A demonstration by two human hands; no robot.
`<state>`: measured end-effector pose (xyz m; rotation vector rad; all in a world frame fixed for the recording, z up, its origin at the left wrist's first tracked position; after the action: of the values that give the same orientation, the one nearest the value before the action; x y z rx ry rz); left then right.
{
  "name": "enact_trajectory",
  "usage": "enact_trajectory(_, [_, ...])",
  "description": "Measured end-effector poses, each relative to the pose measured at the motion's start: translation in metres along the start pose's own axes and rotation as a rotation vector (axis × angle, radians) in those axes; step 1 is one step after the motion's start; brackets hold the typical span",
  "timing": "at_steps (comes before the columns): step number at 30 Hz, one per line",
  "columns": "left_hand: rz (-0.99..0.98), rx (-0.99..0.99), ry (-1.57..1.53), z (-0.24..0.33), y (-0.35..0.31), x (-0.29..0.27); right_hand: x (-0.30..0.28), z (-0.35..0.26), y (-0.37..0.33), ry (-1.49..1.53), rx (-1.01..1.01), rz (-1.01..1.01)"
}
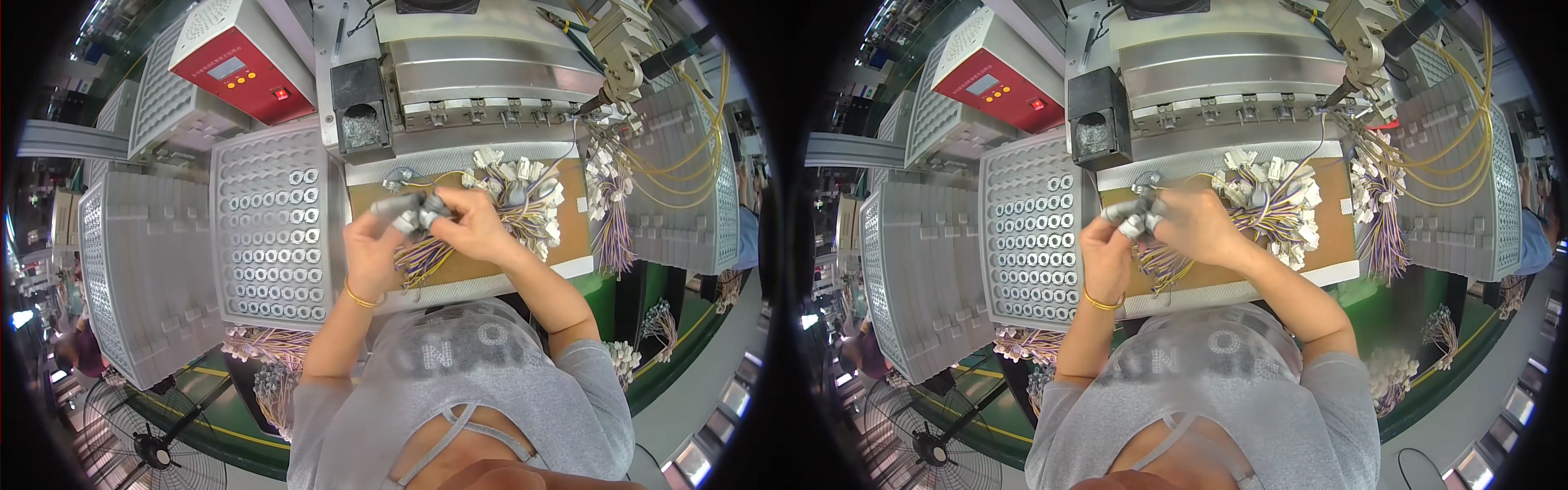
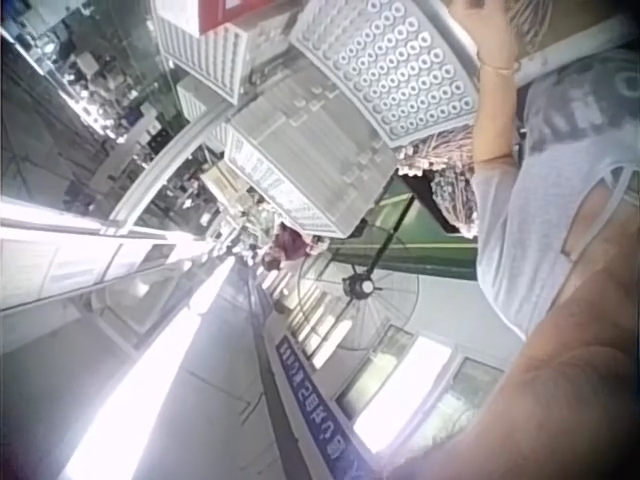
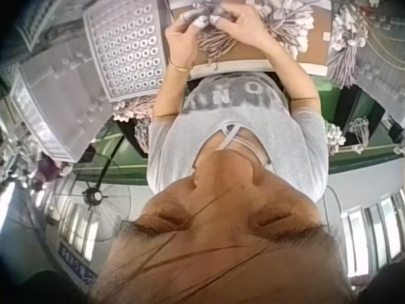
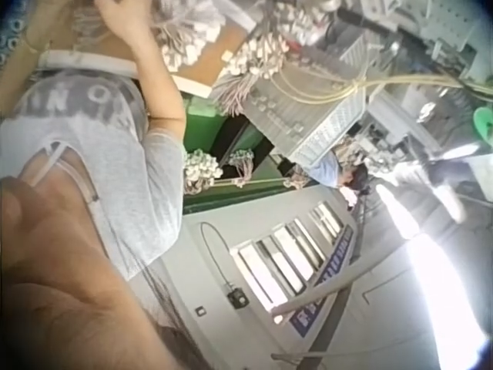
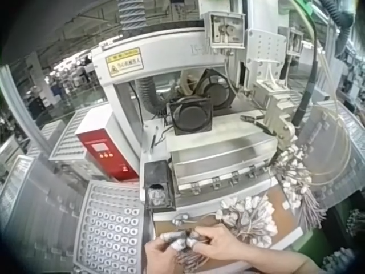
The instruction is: The person assembles wire harnesses by taking metal components from a tray, attaching them to connector ends by hand, and inserting the connectors into a machine for processing.
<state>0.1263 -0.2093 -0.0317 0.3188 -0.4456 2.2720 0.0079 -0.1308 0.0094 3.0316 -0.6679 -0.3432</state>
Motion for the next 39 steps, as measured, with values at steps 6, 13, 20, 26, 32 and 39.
enact_trajectory(6, [-0.068, 0.046, -0.211, 0.013, 0.009, 0.019, -0.008, 0.010, 0.007, 0.034, 0.031, -0.089])
enact_trajectory(13, [-0.101, 0.405, 1.074, -0.021, 0.023, 0.012, -0.039, 0.029, 0.025, 0.384, 0.204, 0.425])
enact_trajectory(20, [-0.178, 0.578, 1.286, -0.040, 0.029, 0.002, -0.028, 0.041, 0.037, 0.529, 0.175, 0.621])
enact_trajectory(26, [-0.255, -0.121, 0.352, -0.040, 0.034, -0.007, -0.008, 0.033, 0.049, 0.686, 0.157, 0.748])
enact_trajectory(32, [-0.312, 0.111, 1.270, -0.019, 0.033, -0.001, -0.036, 0.037, 0.042, 0.075, 0.023, 0.578])
enact_trajectory(39, [-0.188, 0.240, 0.645, -0.024, 0.033, -0.014, -0.019, 0.025, 0.002, -0.271, -0.006, 0.046])
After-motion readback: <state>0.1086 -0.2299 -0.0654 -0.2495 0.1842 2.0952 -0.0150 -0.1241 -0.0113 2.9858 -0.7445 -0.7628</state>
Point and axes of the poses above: each hand's wrist, its own y-axis towards the middle knuckle, its own x-axis out of the palm, z = x × y, the point moved 4 cm from there along y, towards the middle knuckle, and after that the axes turned 3 degrees about y, right-handed, at the moved point
